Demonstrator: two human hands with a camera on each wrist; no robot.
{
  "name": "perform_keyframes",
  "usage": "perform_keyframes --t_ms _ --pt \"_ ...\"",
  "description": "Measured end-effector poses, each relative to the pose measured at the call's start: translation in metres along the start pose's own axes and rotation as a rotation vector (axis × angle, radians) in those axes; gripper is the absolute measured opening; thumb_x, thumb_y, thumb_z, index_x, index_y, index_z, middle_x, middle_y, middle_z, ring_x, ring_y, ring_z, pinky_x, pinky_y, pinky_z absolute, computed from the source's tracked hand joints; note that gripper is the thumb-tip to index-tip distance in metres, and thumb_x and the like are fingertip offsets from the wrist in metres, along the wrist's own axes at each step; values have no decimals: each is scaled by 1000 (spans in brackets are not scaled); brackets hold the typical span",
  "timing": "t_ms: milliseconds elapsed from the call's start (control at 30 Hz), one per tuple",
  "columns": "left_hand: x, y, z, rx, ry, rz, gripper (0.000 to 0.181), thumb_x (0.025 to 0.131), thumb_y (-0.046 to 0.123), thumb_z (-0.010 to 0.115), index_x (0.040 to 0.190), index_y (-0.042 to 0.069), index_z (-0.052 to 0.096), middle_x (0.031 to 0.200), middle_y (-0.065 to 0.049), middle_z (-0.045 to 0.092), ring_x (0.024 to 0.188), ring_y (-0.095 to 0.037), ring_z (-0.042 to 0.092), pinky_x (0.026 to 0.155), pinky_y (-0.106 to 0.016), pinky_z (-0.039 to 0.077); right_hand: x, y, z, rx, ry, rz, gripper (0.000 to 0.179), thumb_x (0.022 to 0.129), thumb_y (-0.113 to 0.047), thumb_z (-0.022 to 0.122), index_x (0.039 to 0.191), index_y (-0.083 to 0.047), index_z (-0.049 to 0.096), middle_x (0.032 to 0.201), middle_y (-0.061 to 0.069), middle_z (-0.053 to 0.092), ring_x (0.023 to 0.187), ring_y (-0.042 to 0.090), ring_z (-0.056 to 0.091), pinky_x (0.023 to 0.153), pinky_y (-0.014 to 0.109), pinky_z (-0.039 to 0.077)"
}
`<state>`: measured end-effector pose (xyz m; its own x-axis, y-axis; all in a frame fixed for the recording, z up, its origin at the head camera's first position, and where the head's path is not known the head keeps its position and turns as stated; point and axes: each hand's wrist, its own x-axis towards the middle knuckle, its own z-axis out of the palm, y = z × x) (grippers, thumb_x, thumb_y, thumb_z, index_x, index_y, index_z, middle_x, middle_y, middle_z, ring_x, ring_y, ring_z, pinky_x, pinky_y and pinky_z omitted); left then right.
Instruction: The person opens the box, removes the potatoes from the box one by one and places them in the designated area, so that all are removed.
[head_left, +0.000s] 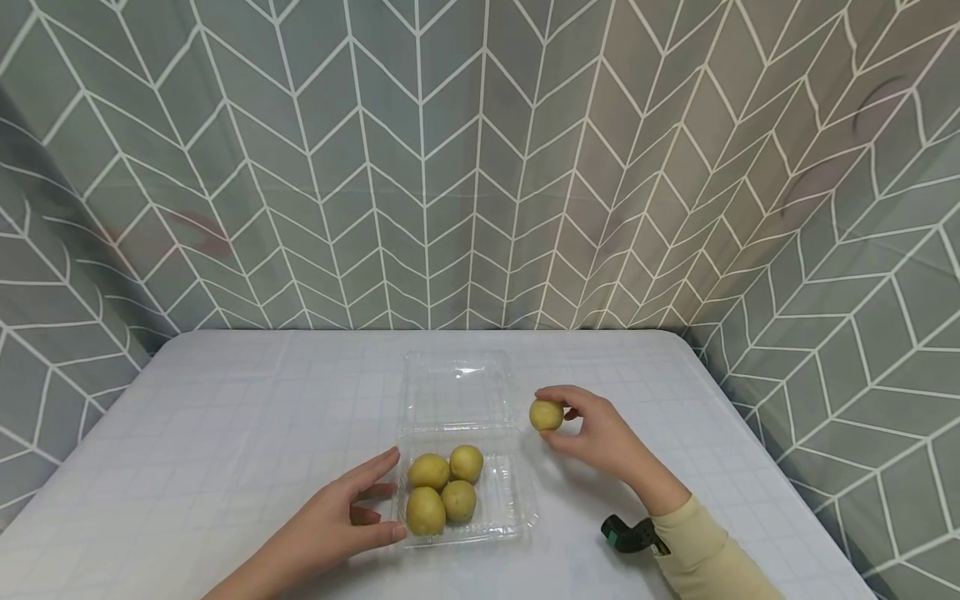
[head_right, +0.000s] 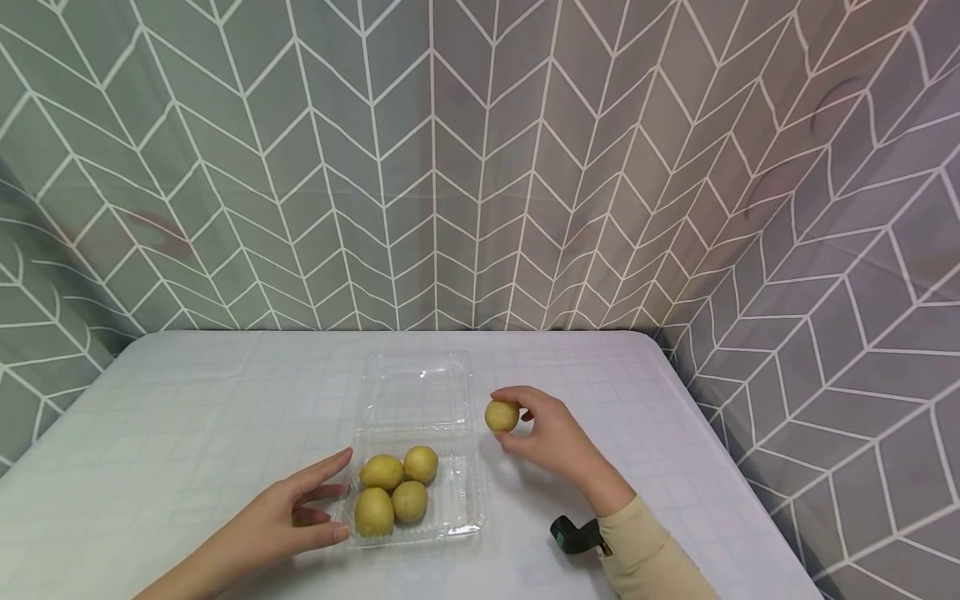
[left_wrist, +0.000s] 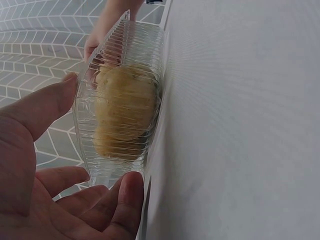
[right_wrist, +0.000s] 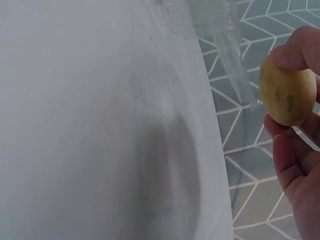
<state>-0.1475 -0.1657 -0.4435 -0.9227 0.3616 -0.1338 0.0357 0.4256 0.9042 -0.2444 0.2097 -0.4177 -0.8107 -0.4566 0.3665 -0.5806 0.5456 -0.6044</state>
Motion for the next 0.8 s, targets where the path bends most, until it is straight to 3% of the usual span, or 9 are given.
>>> perform_keyframes --t_ms 333,567,800 --pt "0 1 1 -20 -10 -26 92 80 39 83 155 14 34 151 -18 40 105 -26 63 82 -31 56 -2 21 -5 -32 43 78 48 78 -7 83 123 -10 67 117 -7 65 91 13 55 77 38 53" --pt "0 1 0 -23 -19 -16 91 81 38 82 155 13 34 150 -20 42 106 -27 63 83 -33 56 -3 38 -9 -49 91 109 49 79 -9 84 125 -7 67 119 -1 67 94 15 59 75 37 52" --pt "0 1 0 -13 -13 -9 91 81 38 82 154 13 35 152 -17 40 107 -27 62 83 -31 55 -4 52 -10 -39 100 213 51 83 -14 82 129 -5 64 124 6 65 95 18 59 78 40 53"
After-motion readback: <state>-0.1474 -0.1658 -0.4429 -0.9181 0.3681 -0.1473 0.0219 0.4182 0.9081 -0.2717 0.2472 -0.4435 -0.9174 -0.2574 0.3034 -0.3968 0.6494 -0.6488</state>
